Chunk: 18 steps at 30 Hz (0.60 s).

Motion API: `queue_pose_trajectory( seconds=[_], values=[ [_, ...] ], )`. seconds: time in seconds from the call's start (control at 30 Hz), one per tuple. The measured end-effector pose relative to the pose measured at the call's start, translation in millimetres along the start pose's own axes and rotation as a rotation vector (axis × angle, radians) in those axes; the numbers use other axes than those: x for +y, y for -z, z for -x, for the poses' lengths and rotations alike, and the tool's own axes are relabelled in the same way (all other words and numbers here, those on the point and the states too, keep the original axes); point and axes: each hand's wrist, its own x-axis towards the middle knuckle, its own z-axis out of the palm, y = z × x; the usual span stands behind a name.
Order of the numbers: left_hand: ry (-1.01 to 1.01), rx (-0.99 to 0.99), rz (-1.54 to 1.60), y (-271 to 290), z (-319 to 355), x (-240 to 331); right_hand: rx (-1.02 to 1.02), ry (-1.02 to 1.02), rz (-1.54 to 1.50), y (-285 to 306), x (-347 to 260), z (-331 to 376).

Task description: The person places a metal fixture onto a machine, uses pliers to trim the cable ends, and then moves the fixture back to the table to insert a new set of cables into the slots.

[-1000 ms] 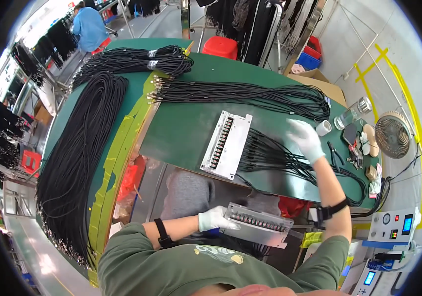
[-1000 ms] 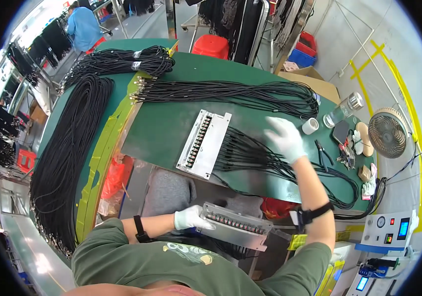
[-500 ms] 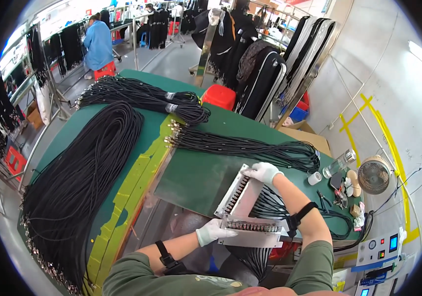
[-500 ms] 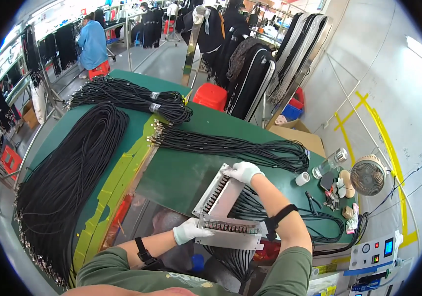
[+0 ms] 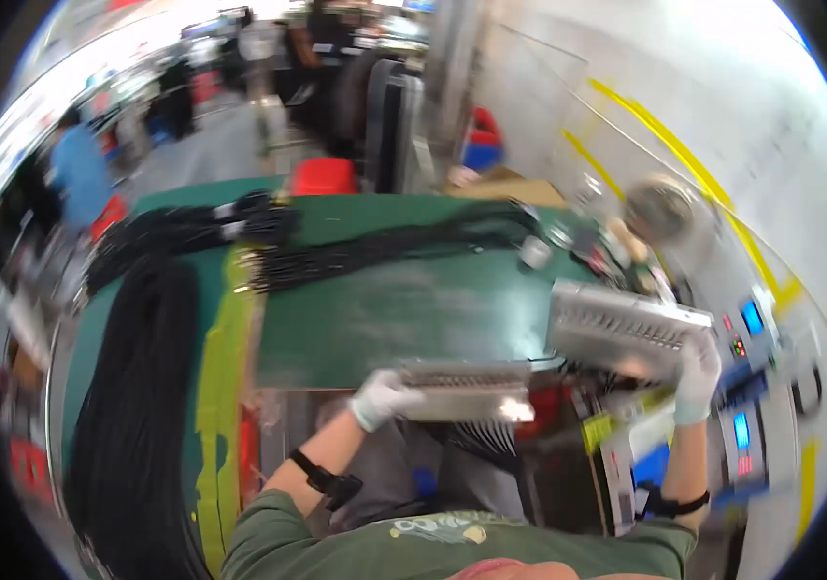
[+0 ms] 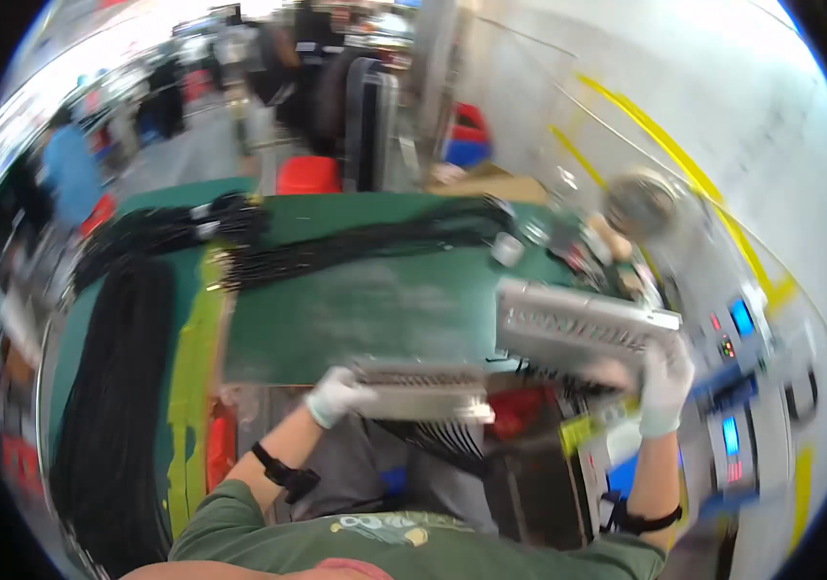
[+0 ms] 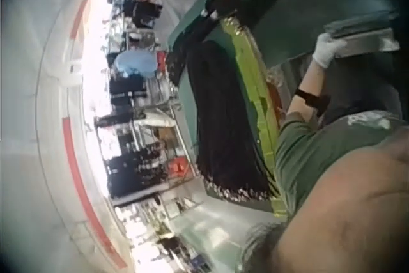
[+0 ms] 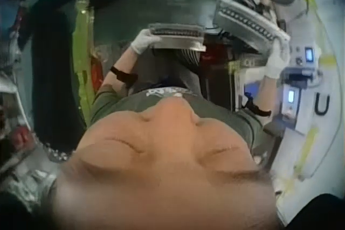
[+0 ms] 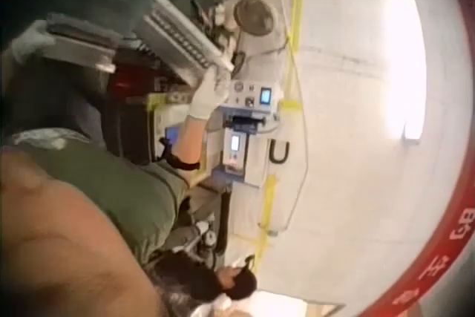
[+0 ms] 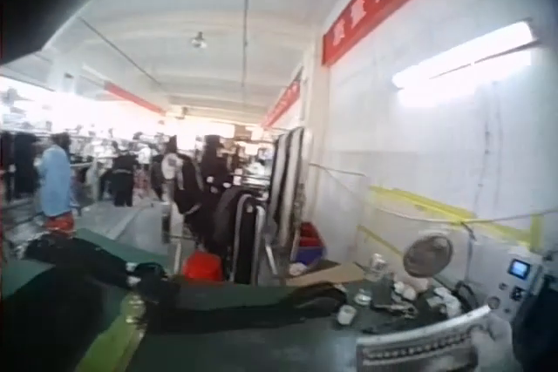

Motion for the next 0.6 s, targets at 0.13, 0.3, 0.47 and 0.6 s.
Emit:
queue_pose_trajectory(
  seconds=[0.13, 0.3, 0.47, 0.6],
  values=[
    [0.036, 0.259, -0.004, 6.9, -33.7, 41.3, 0.372, -0.121, -0.304, 128.4, -50.2, 42.7],
    [-0.099, 0.194, 0.139, 43.1, -103.7, 23.8, 0.886, -0.183, -0.294, 226.6, -66.8, 117.4],
    [-0.010, 0.018, 0.140, 25.0, -109.1, 35.4, 0.996, -0.457, -0.298, 313.4, -21.3, 234.7],
    [0.029, -0.011, 0.150, 24.5, -110.7, 31.6, 1.048, -0.712, -0.282, 316.5, 75.1, 266.5]
  ],
)
